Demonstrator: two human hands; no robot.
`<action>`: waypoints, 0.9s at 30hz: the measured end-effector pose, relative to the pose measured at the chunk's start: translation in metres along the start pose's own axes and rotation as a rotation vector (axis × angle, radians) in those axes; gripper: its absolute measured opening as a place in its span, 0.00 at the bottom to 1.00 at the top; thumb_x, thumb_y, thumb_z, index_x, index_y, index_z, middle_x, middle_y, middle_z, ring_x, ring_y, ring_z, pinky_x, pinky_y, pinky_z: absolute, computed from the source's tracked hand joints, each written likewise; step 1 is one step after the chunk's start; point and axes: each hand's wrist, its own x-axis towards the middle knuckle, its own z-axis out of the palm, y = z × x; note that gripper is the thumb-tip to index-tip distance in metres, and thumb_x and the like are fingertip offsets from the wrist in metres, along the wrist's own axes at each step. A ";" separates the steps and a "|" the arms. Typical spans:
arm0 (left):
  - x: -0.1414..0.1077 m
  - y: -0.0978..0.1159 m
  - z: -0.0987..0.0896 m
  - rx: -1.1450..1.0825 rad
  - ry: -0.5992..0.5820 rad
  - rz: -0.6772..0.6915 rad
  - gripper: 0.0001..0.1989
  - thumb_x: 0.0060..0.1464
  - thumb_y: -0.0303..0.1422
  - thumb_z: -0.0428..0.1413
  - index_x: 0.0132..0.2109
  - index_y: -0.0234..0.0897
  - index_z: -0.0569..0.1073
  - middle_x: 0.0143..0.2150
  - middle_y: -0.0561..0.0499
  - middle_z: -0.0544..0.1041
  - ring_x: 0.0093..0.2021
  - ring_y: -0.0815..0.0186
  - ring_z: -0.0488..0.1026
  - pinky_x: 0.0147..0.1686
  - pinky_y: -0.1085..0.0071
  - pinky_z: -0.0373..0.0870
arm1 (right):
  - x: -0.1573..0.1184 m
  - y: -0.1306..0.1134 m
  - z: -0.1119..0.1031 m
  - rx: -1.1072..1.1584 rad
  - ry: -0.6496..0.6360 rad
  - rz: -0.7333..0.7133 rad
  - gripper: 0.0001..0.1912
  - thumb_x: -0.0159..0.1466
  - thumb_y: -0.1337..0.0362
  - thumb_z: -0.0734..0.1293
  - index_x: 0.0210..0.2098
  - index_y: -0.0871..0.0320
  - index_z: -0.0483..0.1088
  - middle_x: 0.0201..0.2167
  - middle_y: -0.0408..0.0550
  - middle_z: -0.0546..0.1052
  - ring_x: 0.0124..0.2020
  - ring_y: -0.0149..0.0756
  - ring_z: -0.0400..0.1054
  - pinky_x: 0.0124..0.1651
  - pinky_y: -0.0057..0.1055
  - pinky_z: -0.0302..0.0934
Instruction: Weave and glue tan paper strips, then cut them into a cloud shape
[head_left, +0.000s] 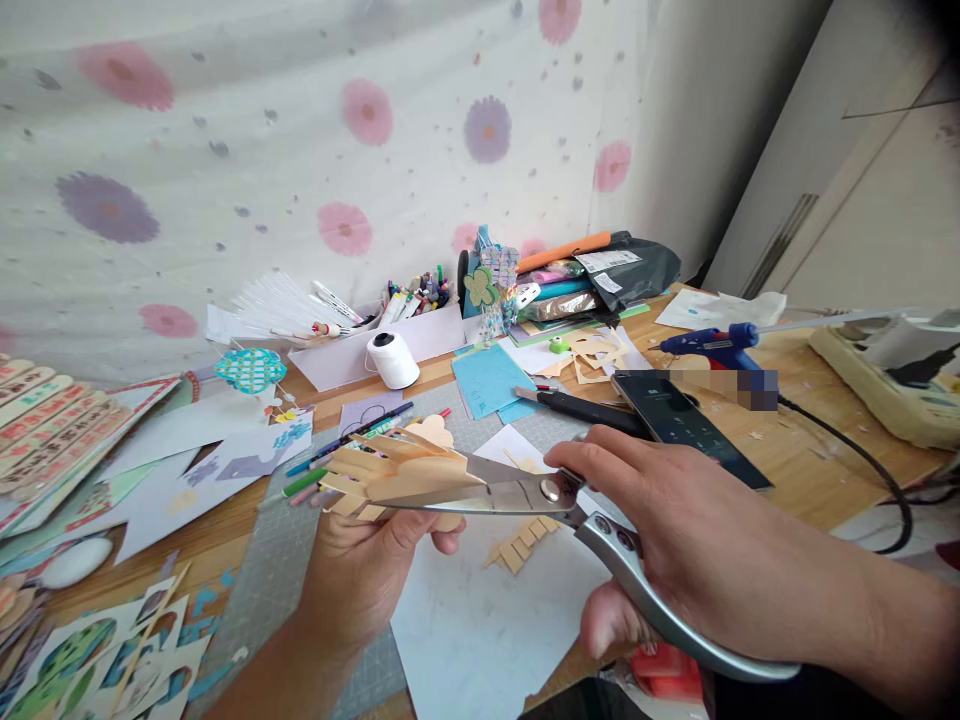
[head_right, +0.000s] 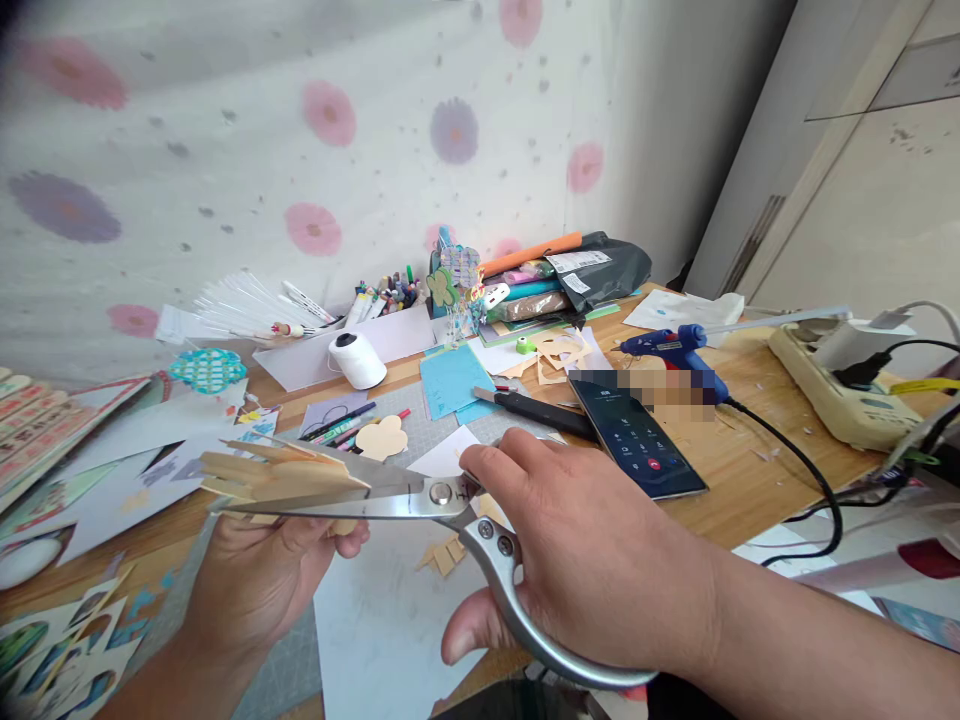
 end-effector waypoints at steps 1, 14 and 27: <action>0.000 -0.001 0.000 -0.006 -0.014 0.019 0.04 0.47 0.34 0.67 0.34 0.44 0.83 0.26 0.55 0.79 0.23 0.69 0.71 0.23 0.72 0.72 | -0.001 -0.001 0.000 -0.002 -0.007 0.005 0.38 0.51 0.34 0.68 0.48 0.56 0.67 0.37 0.50 0.71 0.32 0.45 0.68 0.33 0.38 0.63; -0.003 -0.002 0.000 0.075 -0.007 -0.002 0.03 0.48 0.36 0.66 0.32 0.45 0.83 0.24 0.55 0.78 0.22 0.68 0.72 0.22 0.73 0.74 | 0.000 0.000 0.002 -0.034 0.036 -0.031 0.37 0.52 0.33 0.67 0.48 0.56 0.67 0.37 0.49 0.72 0.31 0.44 0.69 0.32 0.39 0.64; -0.004 0.005 0.016 -0.013 -0.019 -0.039 0.03 0.46 0.35 0.67 0.32 0.44 0.83 0.22 0.54 0.78 0.21 0.69 0.72 0.19 0.77 0.72 | -0.001 0.000 0.004 -0.071 0.084 -0.058 0.38 0.53 0.33 0.66 0.49 0.57 0.67 0.37 0.51 0.73 0.30 0.45 0.70 0.32 0.39 0.65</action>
